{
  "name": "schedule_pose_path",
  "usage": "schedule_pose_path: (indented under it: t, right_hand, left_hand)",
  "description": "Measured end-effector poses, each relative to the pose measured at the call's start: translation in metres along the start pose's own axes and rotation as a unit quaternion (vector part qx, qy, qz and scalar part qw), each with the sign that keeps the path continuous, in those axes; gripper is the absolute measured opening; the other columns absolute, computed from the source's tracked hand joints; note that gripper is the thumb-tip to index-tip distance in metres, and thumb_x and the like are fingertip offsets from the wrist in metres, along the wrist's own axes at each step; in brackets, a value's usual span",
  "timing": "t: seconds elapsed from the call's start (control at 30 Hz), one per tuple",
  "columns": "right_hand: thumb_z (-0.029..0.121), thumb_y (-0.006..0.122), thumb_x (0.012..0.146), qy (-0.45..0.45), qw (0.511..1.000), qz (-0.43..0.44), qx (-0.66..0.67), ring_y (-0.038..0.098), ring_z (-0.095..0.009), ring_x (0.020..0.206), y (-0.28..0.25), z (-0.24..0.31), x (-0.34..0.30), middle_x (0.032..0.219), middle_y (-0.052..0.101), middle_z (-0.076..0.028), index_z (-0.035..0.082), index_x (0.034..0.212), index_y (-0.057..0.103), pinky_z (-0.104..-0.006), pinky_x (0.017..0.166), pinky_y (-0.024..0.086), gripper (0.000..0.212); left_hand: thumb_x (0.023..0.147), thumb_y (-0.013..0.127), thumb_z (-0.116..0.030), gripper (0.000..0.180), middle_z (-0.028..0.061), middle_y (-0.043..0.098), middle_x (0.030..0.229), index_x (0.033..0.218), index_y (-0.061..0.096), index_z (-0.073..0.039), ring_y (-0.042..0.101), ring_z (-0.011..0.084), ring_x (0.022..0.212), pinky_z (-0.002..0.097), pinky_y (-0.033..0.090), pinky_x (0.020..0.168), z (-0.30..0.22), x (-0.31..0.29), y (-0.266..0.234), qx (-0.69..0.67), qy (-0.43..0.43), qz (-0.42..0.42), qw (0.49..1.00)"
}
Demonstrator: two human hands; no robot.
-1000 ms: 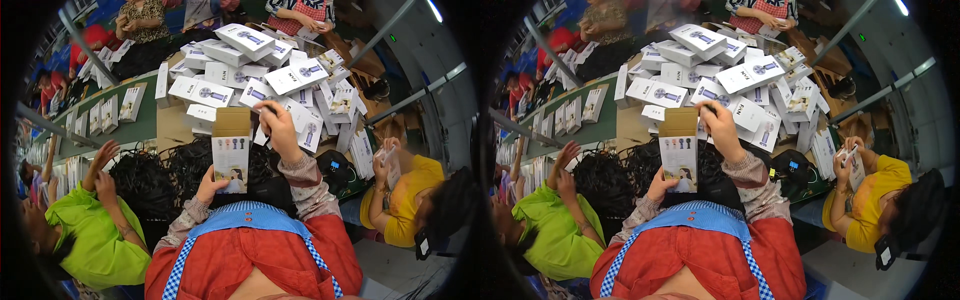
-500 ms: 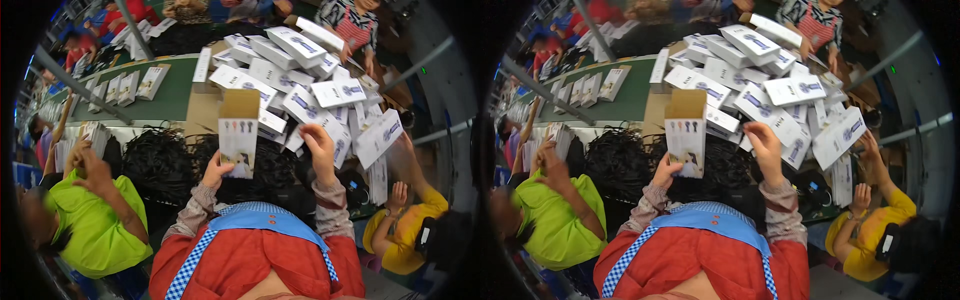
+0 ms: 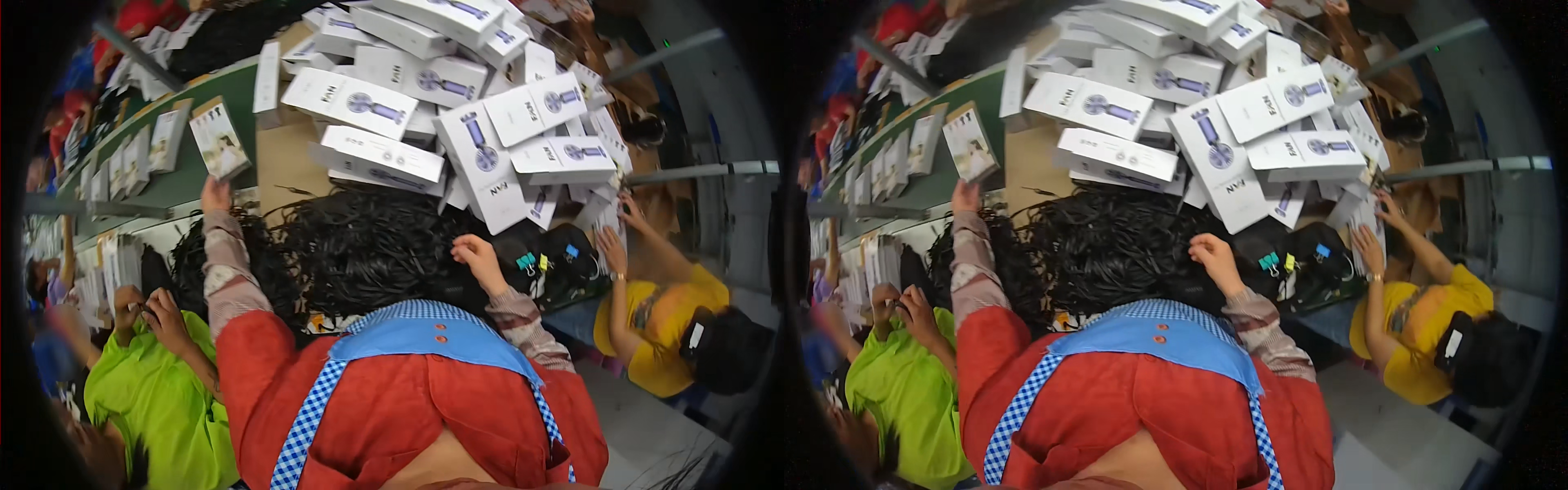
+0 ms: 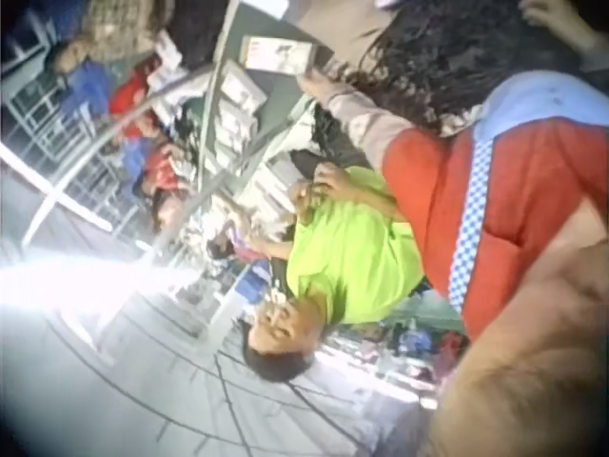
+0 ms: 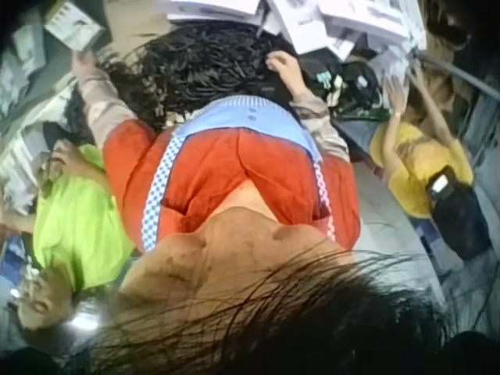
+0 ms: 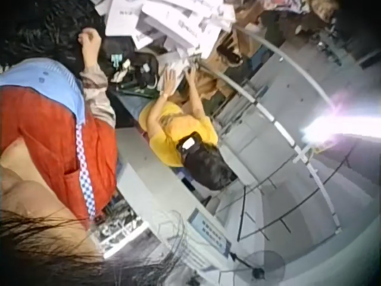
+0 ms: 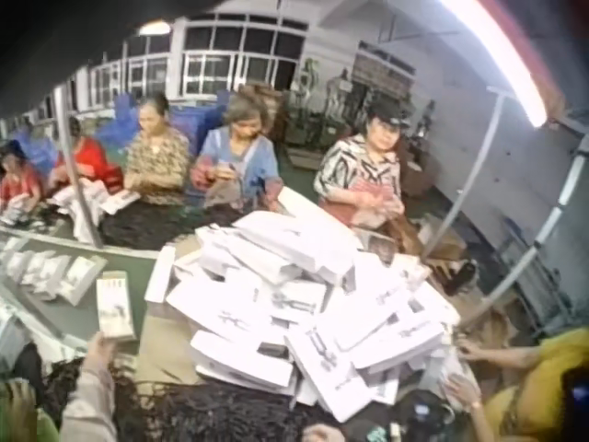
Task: The person packages portable fans by taking black lanyards from a pile, inserting them into cardboard product boxes, closing the box flaps, and placing the boxes onto the table.
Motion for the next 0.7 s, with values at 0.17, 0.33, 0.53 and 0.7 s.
schedule_pose_path:
  t: [0.17,0.33,0.53,0.7]
  right_hand:
    - [0.007,0.053,0.088,-0.036,0.996,-0.034,-0.074,0.059,-0.01,0.071,0.005,-0.003,0.015,0.08,0.063,-0.006,-0.002,0.095,0.059,-0.0211,0.065,0.046,0.014]
    - [0.006,0.059,0.08,-0.138,0.958,-0.092,-0.234,0.064,-0.021,0.064,0.023,0.012,0.028,0.071,0.064,-0.013,0.0,0.092,0.061,-0.0301,0.061,0.05,0.013]
    - [0.018,0.06,0.081,-0.153,0.856,-0.154,-0.47,0.063,-0.035,0.071,0.02,-0.003,0.05,0.075,0.065,-0.015,0.006,0.089,0.063,-0.043,0.063,0.05,0.015]
    - [0.017,0.06,0.08,-0.184,0.844,-0.168,-0.474,0.063,-0.035,0.069,0.02,-0.001,0.044,0.071,0.063,-0.017,0.006,0.087,0.063,-0.0429,0.062,0.049,0.013]
  left_hand:
    - [0.088,0.057,-0.018,0.055,0.0184,0.044,0.133,0.135,0.036,-0.001,0.046,0.028,0.121,0.0413,0.045,0.093,0.007,-0.003,0.051,0.128,-0.033,-0.15,0.98]
    - [0.082,0.061,-0.008,0.056,0.0134,0.05,0.119,0.132,0.04,0.0,0.054,0.0206,0.092,0.0311,0.046,0.08,0.017,-0.077,0.066,0.286,0.09,-0.228,0.927]
    - [0.081,0.057,-0.001,0.047,0.0078,0.054,0.102,0.126,0.044,-0.001,0.054,0.0142,0.088,0.025,0.046,0.077,0.042,-0.217,0.132,0.12,0.079,-0.032,0.989]
    - [0.085,0.054,0.001,0.043,0.0097,0.054,0.102,0.126,0.043,-0.001,0.057,0.017,0.087,0.0261,0.048,0.079,0.049,-0.291,0.14,0.091,0.04,0.012,0.995]
Point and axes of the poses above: each hand's wrist, its own x-axis towards the middle knuckle, its own y-axis out of the palm, z = x × y, the point moved 2 cm from there along x, towards the middle knuckle
